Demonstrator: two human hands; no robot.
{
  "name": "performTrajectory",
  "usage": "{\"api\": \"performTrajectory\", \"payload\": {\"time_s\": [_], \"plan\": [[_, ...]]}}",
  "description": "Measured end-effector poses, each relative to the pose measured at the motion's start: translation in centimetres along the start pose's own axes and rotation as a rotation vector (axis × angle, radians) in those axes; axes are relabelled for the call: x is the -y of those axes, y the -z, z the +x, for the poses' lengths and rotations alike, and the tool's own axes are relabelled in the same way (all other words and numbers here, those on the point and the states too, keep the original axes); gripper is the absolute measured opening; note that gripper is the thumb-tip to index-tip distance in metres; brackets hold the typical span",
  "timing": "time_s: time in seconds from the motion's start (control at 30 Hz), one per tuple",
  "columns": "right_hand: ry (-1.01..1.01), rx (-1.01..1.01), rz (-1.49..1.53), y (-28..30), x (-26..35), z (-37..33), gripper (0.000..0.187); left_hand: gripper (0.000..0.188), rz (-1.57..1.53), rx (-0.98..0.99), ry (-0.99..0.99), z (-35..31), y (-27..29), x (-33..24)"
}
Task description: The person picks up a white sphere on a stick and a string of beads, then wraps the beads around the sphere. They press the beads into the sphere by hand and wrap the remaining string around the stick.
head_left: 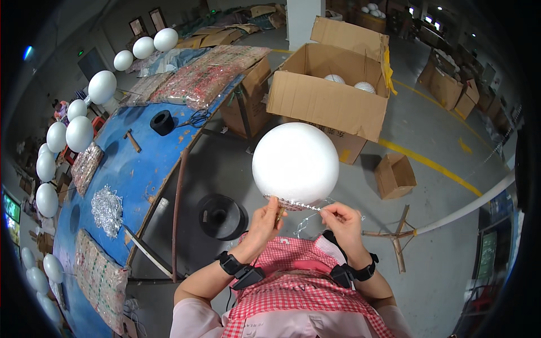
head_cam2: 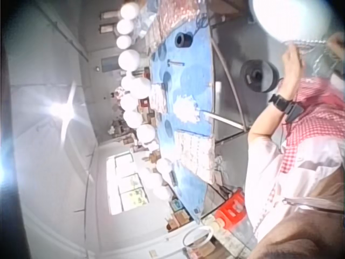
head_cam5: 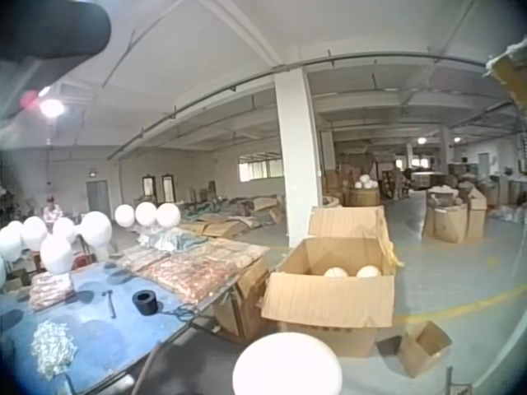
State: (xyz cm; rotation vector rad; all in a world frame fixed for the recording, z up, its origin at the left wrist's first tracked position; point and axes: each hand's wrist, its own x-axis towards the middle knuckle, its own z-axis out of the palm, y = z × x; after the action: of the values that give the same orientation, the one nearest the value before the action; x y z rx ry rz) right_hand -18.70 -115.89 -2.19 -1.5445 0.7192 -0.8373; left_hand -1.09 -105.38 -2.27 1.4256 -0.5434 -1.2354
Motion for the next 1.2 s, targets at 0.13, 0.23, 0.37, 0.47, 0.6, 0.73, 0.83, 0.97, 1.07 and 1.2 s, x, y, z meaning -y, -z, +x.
{"api": "performTrajectory", "payload": {"time_s": [0.13,0.23,0.37,0.47,0.6,0.73,0.83,0.97,1.07,1.2], "plan": [[0.149,-0.014,-0.036,-0.2,1.0,-0.3,0.008,0.059,-0.024,-0.031,-0.025,0.1,0.0,0.3],[0.061,-0.028,-0.052,-0.1,0.6,-0.2,0.007,0.062,-0.026,-0.012,0.003,-0.2,-0.1,0.1],[0.01,-0.037,-0.04,-0.4,-0.6,0.1,0.009,0.066,-0.072,0.036,0.07,-0.4,-0.3,0.0],[0.008,-0.049,-0.063,-0.7,-1.0,0.2,0.01,0.068,-0.082,0.043,0.091,-0.7,-0.4,-0.3],[0.016,-0.062,-0.104,-1.0,-1.3,-0.1,0.012,0.06,-0.092,0.038,0.044,-0.8,-0.8,-0.1],[0.219,-0.057,-0.507,-1.7,1.2,-0.9,0.014,0.047,0.024,0.047,0.004,0.0,-0.3,0.5],[0.224,0.019,-0.744,-1.3,1.1,-1.7,0.014,0.045,-0.035,0.019,0.034,0.2,-0.1,0.5],[-0.179,0.366,-0.535,0.8,0.2,-0.5,0.017,0.046,-0.02,-0.084,-0.073,0.8,0.7,0.8],[-0.244,0.285,0.205,1.4,1.6,-1.1,0.016,0.047,0.12,-0.16,-0.16,1.5,1.1,1.7],[-0.065,0.214,0.248,1.1,2.7,-1.4,0.015,0.05,0.083,-0.137,-0.147,1.3,1.1,1.3]]}}
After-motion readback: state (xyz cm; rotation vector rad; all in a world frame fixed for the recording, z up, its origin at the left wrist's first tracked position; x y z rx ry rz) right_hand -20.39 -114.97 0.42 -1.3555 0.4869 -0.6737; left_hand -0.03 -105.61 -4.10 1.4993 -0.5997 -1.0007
